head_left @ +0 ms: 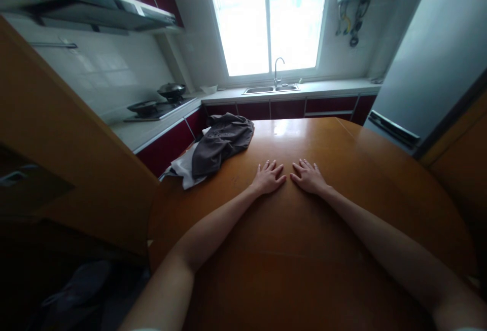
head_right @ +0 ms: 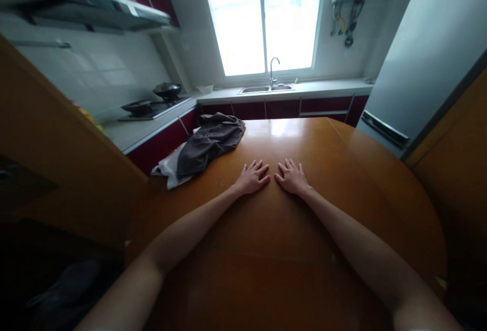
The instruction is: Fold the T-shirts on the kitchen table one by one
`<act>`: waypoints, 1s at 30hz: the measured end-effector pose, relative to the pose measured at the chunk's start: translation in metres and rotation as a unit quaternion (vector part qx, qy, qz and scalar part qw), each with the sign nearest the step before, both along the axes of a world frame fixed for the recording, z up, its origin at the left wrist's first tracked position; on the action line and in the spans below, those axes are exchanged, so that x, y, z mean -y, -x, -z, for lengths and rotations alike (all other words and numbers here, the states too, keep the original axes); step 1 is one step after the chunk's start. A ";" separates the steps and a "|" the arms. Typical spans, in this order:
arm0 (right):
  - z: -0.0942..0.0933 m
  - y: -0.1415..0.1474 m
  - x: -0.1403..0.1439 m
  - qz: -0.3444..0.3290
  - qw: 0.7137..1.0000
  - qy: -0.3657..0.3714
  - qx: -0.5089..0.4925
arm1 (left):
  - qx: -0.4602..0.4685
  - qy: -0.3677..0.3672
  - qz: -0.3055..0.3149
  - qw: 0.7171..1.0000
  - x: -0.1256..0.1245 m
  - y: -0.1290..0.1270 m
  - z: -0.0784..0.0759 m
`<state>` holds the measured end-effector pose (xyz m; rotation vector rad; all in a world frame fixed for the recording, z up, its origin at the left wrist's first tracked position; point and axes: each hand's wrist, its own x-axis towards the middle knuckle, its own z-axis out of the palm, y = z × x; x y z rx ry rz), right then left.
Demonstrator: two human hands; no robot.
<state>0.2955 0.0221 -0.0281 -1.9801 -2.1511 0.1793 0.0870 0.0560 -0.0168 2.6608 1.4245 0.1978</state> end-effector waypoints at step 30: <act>0.007 -0.002 -0.002 -0.007 1.000 -0.002 0.011 | 0.132 -0.161 -0.214 0.954 -0.064 0.112 -0.023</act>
